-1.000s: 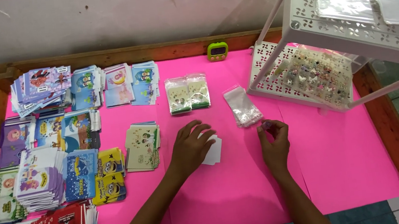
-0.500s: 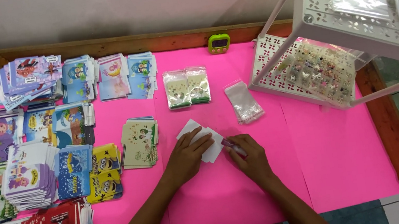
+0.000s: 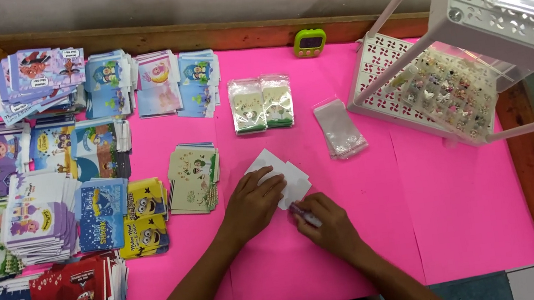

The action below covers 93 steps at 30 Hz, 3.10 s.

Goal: Packaging small decorative cards into clear plastic sleeves at a workstation.

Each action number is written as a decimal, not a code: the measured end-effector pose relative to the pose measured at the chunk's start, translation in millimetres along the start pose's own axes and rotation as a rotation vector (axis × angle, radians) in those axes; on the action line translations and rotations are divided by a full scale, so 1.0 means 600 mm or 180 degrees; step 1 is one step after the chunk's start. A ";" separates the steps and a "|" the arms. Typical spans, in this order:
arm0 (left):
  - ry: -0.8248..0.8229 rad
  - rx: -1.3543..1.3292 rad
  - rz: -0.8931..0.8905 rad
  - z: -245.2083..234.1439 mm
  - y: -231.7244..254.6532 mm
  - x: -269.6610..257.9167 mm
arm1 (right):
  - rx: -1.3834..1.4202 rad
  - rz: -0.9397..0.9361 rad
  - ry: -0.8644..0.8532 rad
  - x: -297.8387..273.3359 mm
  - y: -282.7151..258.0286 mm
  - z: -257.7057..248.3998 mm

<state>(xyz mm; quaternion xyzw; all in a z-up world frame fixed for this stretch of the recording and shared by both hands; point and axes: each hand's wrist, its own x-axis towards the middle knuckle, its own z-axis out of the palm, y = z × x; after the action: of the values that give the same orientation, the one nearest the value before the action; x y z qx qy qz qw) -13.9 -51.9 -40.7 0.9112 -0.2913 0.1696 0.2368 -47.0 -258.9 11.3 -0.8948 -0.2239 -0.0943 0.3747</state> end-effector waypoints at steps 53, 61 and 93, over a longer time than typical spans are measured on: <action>-0.0097 -0.0011 0.0043 -0.018 0.016 0.000 | -0.0075 0.0329 0.0080 0.091 0.092 0.028; -0.0135 -0.0025 -0.0007 -0.009 0.016 -0.002 | -0.0061 0.0255 0.0149 0.104 0.100 0.049; -0.0200 -0.0036 -0.0038 -0.006 0.011 -0.004 | 0.0219 0.0772 0.0025 0.025 0.078 -0.013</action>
<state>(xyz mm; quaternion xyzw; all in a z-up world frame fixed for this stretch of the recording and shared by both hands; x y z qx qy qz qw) -20.3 -53.7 -36.9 0.9165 -0.2942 0.1378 0.2336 -12.0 -288.6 -7.4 -0.9015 -0.1157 -0.0441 0.4146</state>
